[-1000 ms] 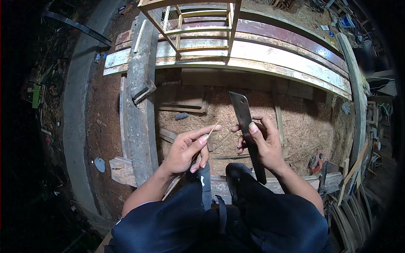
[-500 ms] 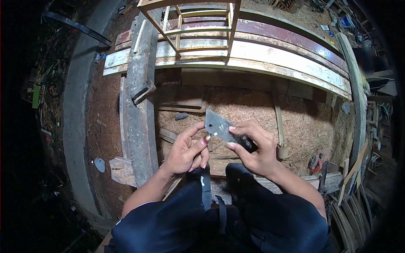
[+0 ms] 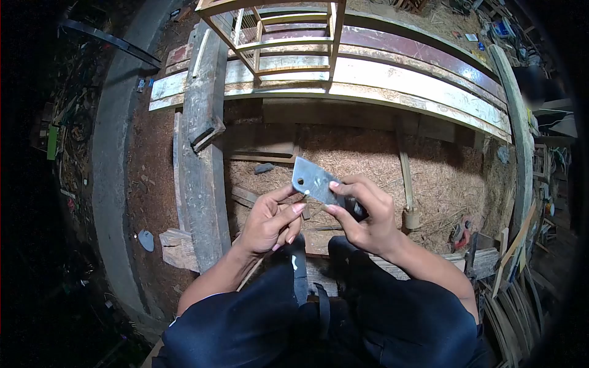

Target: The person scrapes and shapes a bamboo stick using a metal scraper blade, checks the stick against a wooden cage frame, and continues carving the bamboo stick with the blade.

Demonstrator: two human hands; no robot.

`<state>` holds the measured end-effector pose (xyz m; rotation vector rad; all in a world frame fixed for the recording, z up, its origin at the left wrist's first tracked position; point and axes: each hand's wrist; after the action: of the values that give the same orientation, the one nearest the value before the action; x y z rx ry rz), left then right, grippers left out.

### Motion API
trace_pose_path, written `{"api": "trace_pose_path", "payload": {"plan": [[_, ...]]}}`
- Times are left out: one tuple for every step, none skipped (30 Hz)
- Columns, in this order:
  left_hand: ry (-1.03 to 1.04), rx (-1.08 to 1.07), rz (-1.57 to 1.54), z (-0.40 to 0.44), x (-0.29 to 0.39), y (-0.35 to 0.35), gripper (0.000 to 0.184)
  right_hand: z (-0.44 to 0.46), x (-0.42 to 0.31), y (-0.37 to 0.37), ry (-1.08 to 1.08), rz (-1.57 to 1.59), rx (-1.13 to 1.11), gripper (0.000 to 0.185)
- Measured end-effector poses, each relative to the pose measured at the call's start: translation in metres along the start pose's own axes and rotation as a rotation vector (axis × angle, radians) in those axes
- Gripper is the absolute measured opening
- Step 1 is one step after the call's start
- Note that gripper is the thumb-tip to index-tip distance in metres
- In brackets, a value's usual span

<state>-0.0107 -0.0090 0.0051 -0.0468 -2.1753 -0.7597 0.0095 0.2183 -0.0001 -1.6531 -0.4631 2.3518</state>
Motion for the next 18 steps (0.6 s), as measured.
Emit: {"api": "trace_pose_path", "payload": {"plan": [[0.001,0.001,0.000,0.000,0.001,0.003,0.048,0.001,-0.002,-0.001,0.041,0.013,0.004,0.030],[0.003,0.035,-0.005,0.000,0.002,0.005,0.046,-0.001,-0.004,-0.001,-0.002,0.016,-0.035,0.030],[0.004,0.068,-0.010,-0.001,0.003,0.008,0.045,-0.003,-0.006,0.001,-0.043,0.019,-0.073,0.029],[-0.005,0.104,-0.024,-0.002,0.005,0.011,0.044,-0.003,-0.004,0.001,-0.070,0.001,-0.062,0.029],[-0.008,0.101,-0.024,-0.001,0.005,0.010,0.044,-0.001,-0.003,0.000,-0.067,-0.001,-0.060,0.029],[-0.017,0.065,-0.022,0.000,0.005,0.006,0.046,0.001,-0.001,0.000,-0.006,0.010,-0.009,0.029],[-0.025,0.031,-0.022,0.000,0.004,0.003,0.047,0.002,0.000,0.000,0.053,0.022,0.041,0.028],[-0.023,0.037,-0.045,0.000,0.001,0.003,0.045,0.001,-0.001,-0.001,0.047,0.035,0.010,0.028],[-0.020,0.039,-0.044,0.000,0.003,0.005,0.045,0.000,-0.001,0.000,0.044,0.037,0.008,0.028],[-0.007,0.058,-0.026,-0.001,0.005,0.008,0.044,-0.001,-0.002,0.002,-0.011,0.023,-0.022,0.028],[0.003,0.075,-0.008,-0.001,0.006,0.009,0.043,-0.002,-0.002,0.002,-0.063,0.007,-0.050,0.027],[0.000,0.073,-0.008,-0.001,0.006,0.008,0.043,0.000,-0.001,0.001,-0.033,0.007,-0.050,0.027],[-0.001,0.058,-0.034,-0.001,0.004,0.005,0.043,0.002,0.001,0.000,0.018,0.019,0.011,0.027],[0.000,0.045,-0.060,-0.001,0.003,0.003,0.043,0.002,0.004,0.001,0.023,0.017,0.042,0.027],[0.002,0.046,-0.060,0.000,0.000,0.001,0.043,0.002,0.007,0.002,0.026,0.015,0.072,0.028],[0.014,0.049,-0.064,0.000,-0.001,-0.001,0.043,0.000,0.003,0.001,-0.015,0.008,0.007,0.028],[0.023,0.053,-0.068,0.000,-0.002,-0.002,0.042,-0.003,-0.001,0.001,-0.054,0.001,-0.058,0.029],[0.023,0.053,-0.067,0.000,-0.002,-0.002,0.042,-0.004,-0.001,0.003,-0.052,0.021,-0.039,0.029]]}}
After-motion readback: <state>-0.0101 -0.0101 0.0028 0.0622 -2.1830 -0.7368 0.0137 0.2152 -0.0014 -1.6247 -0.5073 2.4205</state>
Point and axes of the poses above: each hand's wrist, its own z-axis towards the middle knuckle, its own y-axis out of the palm, x = y × z, and after that the axes turned 3 degrees about x, right-handed
